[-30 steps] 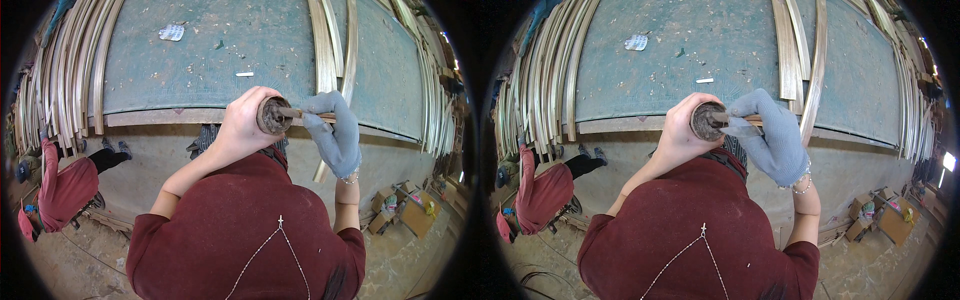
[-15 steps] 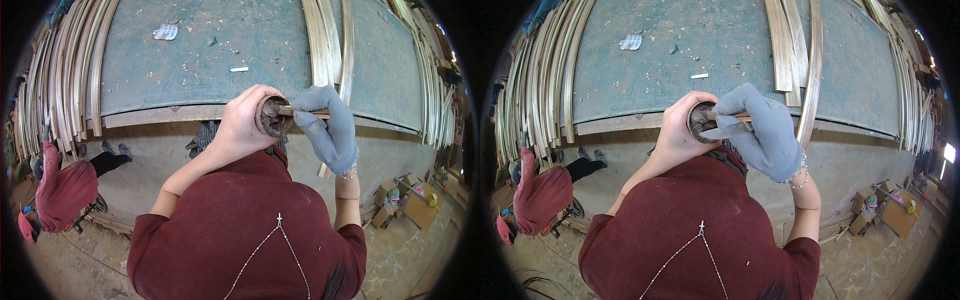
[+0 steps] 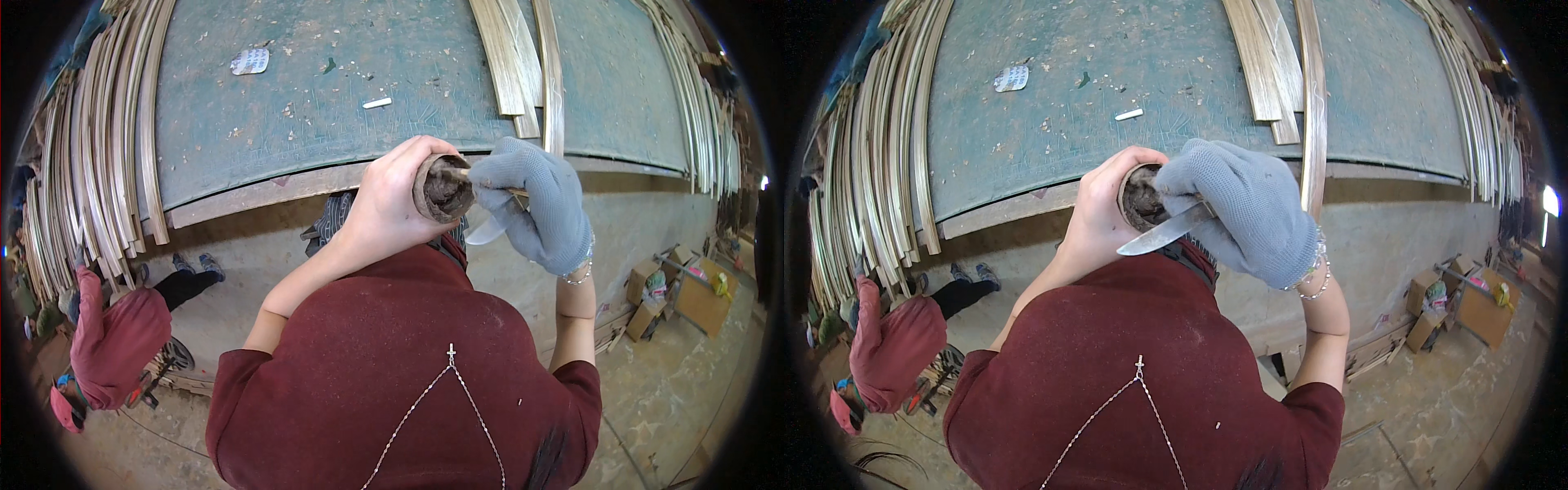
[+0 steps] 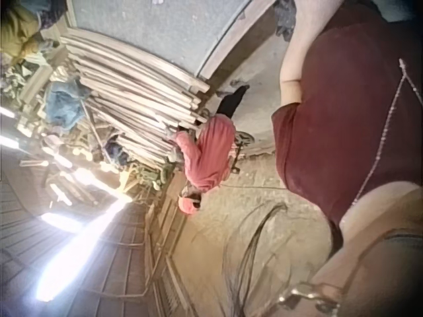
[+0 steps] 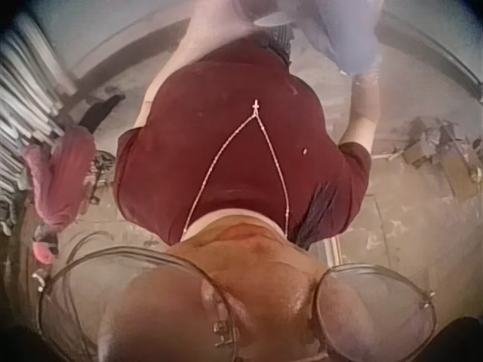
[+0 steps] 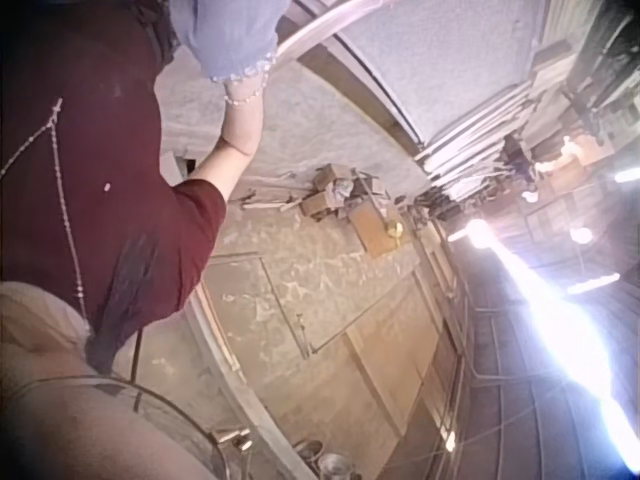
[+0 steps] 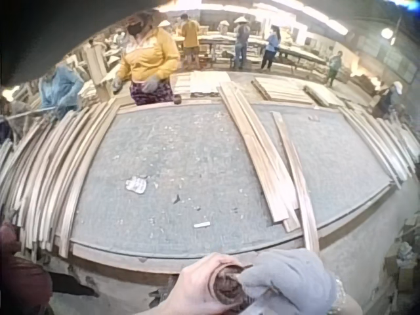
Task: Applying wood filler to wooden strips and sanding them at a workbench.
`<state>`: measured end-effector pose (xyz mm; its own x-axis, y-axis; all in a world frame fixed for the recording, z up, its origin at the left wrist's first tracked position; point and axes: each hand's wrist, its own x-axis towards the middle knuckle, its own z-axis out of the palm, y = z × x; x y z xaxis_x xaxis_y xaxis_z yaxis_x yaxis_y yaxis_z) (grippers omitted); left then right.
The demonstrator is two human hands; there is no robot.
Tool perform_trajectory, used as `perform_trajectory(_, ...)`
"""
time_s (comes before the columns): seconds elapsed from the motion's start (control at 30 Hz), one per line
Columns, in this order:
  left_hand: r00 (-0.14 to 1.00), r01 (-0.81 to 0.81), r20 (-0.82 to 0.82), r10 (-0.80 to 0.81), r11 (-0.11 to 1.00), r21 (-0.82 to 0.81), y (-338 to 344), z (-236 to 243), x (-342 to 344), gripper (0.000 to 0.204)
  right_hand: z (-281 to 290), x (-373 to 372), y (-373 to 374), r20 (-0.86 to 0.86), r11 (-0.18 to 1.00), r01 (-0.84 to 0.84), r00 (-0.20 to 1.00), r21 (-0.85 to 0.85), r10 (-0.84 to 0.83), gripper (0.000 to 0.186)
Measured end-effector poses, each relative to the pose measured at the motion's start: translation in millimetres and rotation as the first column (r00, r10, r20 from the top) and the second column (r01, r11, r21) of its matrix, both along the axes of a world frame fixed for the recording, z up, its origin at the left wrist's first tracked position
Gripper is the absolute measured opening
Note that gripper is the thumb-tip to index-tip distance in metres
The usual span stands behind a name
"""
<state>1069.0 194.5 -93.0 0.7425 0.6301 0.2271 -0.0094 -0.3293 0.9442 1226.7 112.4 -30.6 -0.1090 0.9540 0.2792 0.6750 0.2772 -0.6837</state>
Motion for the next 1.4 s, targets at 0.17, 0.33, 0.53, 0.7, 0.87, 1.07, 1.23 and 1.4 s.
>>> perform_trajectory(0.17,0.994,0.109,-0.011,-0.109,0.991,0.083,12,6,-18,0.042,7,-22,-22,0.14,0.992,0.029,0.99,-0.12,-0.012,0.028)
perform_trajectory(0.33,0.96,0.281,-0.012,-0.281,0.959,0.044,8,11,-36,0.043,-7,-73,-40,-0.167,0.973,0.229,0.96,-0.005,-0.226,0.028)
perform_trajectory(0.53,0.878,0.478,-0.024,-0.478,0.874,0.089,4,11,-51,0.042,9,-109,-69,0.051,0.895,0.445,0.895,-0.019,-0.443,0.031)
perform_trajectory(0.7,0.807,0.589,-0.015,-0.591,0.803,0.09,0,15,-52,0.041,19,-136,-97,0.272,0.847,0.523,0.832,-0.096,-0.483,0.031)
perform_trajectory(0.87,0.755,0.655,0.001,-0.656,0.754,0.055,-16,13,-47,0.042,0,-162,-111,-0.092,0.762,0.644,0.757,-0.067,-0.647,0.031)
perform_trajectory(1.07,0.677,0.735,-0.014,-0.736,0.675,0.062,-32,12,-37,0.046,18,-158,-131,0.049,0.732,0.681,0.732,-0.016,-0.68,0.031)
perform_trajectory(1.23,0.645,0.764,0.001,-0.764,0.645,0.022,-42,14,-32,0.044,26,-146,-144,0.381,0.758,0.652,0.706,-0.019,-0.598,0.031)
perform_trajectory(1.4,0.656,0.754,-0.007,-0.755,0.654,0.07,-47,15,-31,0.042,13,-159,-154,0.226,0.728,0.675,0.733,-0.123,-0.642,0.028)
